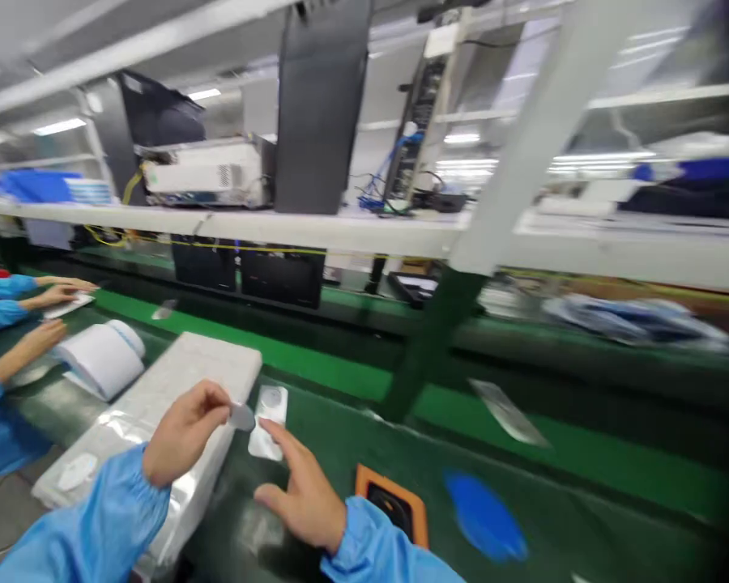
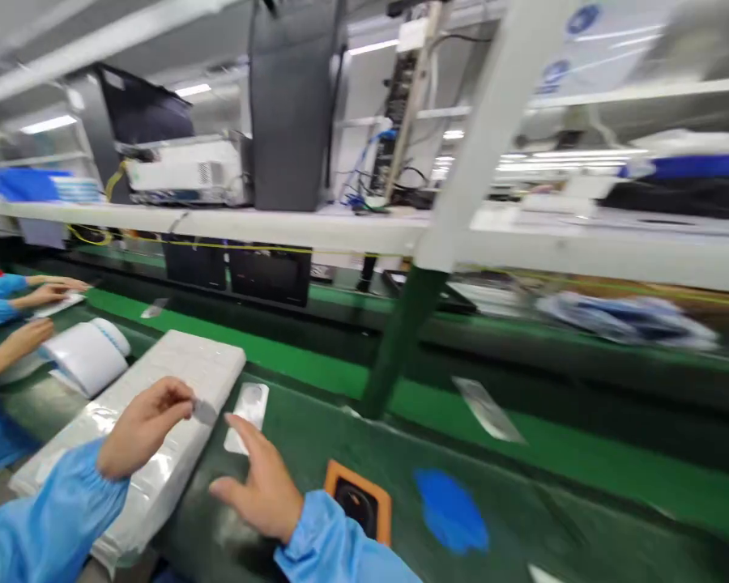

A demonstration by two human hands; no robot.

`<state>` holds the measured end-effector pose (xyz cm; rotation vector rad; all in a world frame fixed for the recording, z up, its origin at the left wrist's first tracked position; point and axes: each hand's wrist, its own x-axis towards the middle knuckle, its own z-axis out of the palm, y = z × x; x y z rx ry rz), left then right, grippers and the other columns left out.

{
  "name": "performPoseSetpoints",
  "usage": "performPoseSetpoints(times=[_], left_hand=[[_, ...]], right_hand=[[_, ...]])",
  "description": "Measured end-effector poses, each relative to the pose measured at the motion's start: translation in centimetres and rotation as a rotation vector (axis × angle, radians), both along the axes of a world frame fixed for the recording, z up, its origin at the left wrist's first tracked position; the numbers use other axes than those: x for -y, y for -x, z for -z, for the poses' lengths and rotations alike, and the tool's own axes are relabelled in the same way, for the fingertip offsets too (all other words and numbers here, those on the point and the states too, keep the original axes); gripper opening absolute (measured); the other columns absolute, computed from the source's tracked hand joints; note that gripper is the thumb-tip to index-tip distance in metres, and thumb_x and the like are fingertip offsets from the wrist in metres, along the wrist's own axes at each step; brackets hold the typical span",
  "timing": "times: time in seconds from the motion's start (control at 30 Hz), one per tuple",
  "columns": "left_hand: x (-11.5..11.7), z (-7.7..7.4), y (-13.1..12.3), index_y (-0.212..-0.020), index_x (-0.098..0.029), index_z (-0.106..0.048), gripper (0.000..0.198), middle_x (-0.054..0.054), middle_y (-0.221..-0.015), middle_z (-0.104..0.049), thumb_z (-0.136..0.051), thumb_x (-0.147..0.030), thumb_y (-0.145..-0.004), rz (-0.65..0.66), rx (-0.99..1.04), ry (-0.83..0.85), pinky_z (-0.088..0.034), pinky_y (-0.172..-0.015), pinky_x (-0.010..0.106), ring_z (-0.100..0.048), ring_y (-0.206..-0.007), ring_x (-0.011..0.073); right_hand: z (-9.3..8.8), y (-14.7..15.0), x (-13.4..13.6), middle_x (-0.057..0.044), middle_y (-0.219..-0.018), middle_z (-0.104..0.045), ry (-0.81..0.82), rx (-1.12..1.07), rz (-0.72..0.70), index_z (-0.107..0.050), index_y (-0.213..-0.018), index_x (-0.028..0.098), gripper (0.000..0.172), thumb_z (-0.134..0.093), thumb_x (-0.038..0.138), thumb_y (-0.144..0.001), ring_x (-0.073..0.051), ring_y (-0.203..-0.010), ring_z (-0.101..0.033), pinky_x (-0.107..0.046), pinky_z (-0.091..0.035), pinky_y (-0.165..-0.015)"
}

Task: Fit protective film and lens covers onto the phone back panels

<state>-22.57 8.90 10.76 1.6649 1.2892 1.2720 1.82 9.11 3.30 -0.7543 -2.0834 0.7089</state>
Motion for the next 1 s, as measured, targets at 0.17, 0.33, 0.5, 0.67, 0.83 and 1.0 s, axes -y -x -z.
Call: performPoseSetpoints(times=[0.17, 0.33, 0.5, 0.67, 0.83, 1.0], left_hand=[[6.7, 7.5, -11.0, -0.1, -0.021, -0.059, 0.014, 0.006, -0.103, -0.066, -0.059, -0.019, -0.086, 0.16, 0.202, 0.143, -0.051, -0.088, 0.034, -0.063, -0.098, 0.0202], [7.6, 13.2, -18.1, -0.097, -0.022, -0.06, 0.026, 0.008, -0.118, -0.061, -0.058, -0.007, -0.076, 0.166, -0.018, 0.026, -0.045, -0.102, 0.04, -0.057, -0.113, 0.0231], [8.1, 15.5, -19.4, -0.095, -0.022, -0.059, 0.028, 0.008, -0.115, -0.06, -0.054, -0.004, -0.074, 0.192, -0.133, -0.05, -0.047, -0.1, 0.04, -0.058, -0.111, 0.0228], [8.3, 15.9, -19.3, -0.095, -0.023, -0.058, 0.026, 0.009, -0.112, -0.06, -0.054, -0.006, -0.076, 0.158, -0.157, -0.058, -0.048, -0.099, 0.041, -0.057, -0.11, 0.0235], [8.1, 15.6, -19.3, -0.095, -0.022, -0.058, 0.024, 0.009, -0.11, -0.061, -0.053, -0.007, -0.077, 0.169, -0.17, -0.06, -0.048, -0.098, 0.042, -0.058, -0.108, 0.0238], [8.1, 15.7, -19.4, -0.095, -0.022, -0.059, 0.023, 0.009, -0.109, -0.061, -0.053, -0.008, -0.078, 0.159, -0.176, -0.07, -0.048, -0.096, 0.041, -0.058, -0.108, 0.0244]], right_hand=[[-1.2, -5.9, 8.0, 0.0, -0.108, -0.073, -0.096, -0.151, 0.35, -0.065, -0.119, 0.03, 0.029, -0.053, 0.019, -0.095, -0.014, -0.098, -0.069, -0.027, -0.056, -0.086], [3.4, -15.3, 7.2, -0.006, -0.108, -0.074, -0.451, 0.224, 0.674, -0.07, -0.113, 0.022, 0.026, -0.057, 0.015, -0.092, -0.02, -0.099, -0.07, -0.035, -0.054, -0.09], [6.5, -16.6, 5.2, -0.007, -0.108, -0.075, -0.463, 0.508, 0.566, -0.073, -0.104, 0.021, 0.023, -0.052, 0.018, -0.094, -0.019, -0.101, -0.07, -0.035, -0.053, -0.09], [6.9, -15.6, 6.5, -0.009, -0.117, -0.071, -0.337, 0.57, 0.45, -0.07, -0.113, 0.02, 0.025, -0.054, 0.021, -0.093, -0.023, -0.111, -0.065, -0.042, -0.05, -0.099], [6.3, -16.4, 6.3, -0.01, -0.119, -0.07, -0.189, 0.516, 0.442, -0.07, -0.107, 0.021, 0.023, -0.053, 0.024, -0.093, -0.025, -0.115, -0.063, -0.048, -0.048, -0.103], [6.1, -16.9, 6.2, -0.009, -0.118, -0.069, -0.152, 0.488, 0.396, -0.069, -0.107, 0.022, 0.021, -0.054, 0.027, -0.093, -0.024, -0.116, -0.061, -0.045, -0.049, -0.103]])
